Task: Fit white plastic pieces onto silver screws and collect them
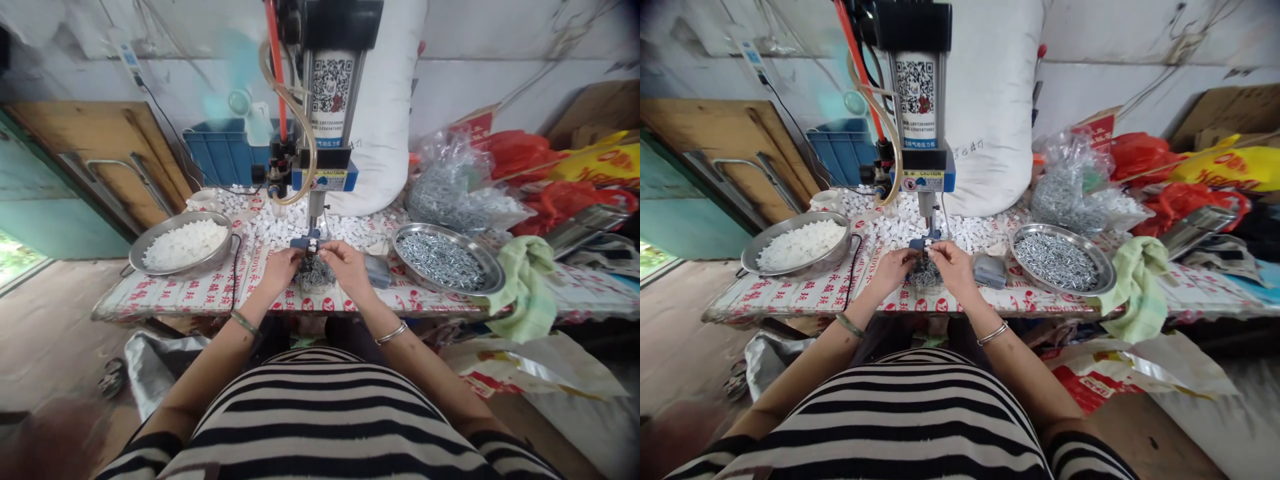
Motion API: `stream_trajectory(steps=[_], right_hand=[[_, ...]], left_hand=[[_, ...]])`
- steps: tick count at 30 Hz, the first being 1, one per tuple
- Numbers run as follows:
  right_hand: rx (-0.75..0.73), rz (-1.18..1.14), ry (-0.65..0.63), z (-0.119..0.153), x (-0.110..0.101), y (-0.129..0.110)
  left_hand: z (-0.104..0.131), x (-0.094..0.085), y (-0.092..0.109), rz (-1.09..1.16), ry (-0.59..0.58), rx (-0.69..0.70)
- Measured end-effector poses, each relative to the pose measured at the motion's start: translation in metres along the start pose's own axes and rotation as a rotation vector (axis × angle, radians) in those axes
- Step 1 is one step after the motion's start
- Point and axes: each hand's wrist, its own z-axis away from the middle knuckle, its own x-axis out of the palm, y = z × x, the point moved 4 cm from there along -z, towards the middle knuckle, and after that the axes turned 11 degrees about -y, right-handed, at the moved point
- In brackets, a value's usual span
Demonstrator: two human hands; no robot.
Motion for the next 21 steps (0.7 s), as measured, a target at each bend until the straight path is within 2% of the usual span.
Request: stream_trajectory(steps=[2, 5, 8, 13, 16, 21], right_hand=[[0.020, -0.039, 0.017, 0.000, -0.001, 0.002], [0.048, -0.075, 0.046, 0.002, -0.006, 0.005], [0.082, -0.112, 0.038, 0.005, -0.007, 0.004], [0.125, -0.194, 0.097, 0.010, -0.007, 0.001], [0.076, -0.192, 0.101, 0.010, -0.006, -0.002], [0.034, -0.120, 0.027, 0.010, 0.002, -0.002]], left_hand=[[0.000, -0.002, -0.002, 0.059, 0.032, -0.014], [0.000, 0.000, -0.005, 0.361, 0.117, 0.003], [0.001, 0.006, -0.004, 0.564, 0.108, 0.035], [0.005, 0.008, 0.001, 0.622, 0.091, -0.015], [0.008, 0.008, 0.012, 0.674, 0.014, -0.021], [0.016, 0.004, 0.039, 0.363, 0.001, 0.140]])
